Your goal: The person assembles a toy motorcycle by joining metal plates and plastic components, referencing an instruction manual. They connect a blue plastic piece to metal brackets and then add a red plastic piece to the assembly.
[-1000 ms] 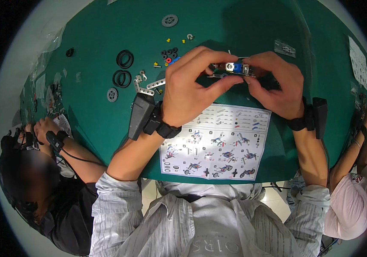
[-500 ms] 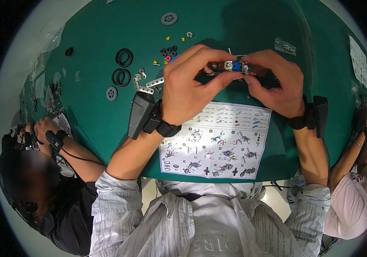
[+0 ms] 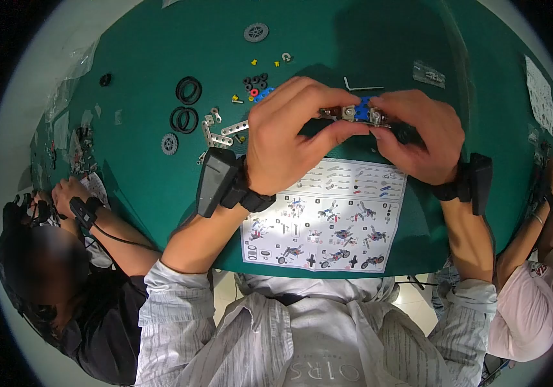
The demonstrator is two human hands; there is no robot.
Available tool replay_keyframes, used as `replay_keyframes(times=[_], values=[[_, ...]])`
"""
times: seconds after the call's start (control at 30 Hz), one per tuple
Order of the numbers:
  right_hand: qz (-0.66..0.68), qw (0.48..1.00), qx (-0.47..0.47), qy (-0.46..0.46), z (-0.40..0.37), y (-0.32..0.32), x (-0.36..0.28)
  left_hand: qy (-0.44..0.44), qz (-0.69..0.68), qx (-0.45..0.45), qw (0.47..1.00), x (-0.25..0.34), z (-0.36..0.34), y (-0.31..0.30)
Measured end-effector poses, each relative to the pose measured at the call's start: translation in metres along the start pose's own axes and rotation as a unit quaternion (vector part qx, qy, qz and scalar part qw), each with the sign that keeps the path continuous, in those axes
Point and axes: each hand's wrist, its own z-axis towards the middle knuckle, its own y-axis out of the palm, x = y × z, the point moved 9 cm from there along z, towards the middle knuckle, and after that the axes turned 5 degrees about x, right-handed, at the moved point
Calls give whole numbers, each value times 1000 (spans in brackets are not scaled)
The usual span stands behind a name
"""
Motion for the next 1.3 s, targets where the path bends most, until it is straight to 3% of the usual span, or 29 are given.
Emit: replay_keyframes(times=[0.27,0.37,0.67,0.77,0.97,1.3], values=[[-20,999,22,-38,1,-3,-8,0,-6,-4,1000,1,0,-1],[27,998,-24,42,-4,4,8,-13,-13,-14,1000,-3,0,1],[77,990,9,115,-11,7,23,-51,-29,-12,998,-9,1,3],[75,985,0,153,-13,8,28,-68,-52,25,996,-11,-1,3],[224,939,-11,262,-26,18,48,6,-35,2,999,-2,1,4],[218,936,-9,276,-26,17,48,18,-38,-5,999,-1,2,4]])
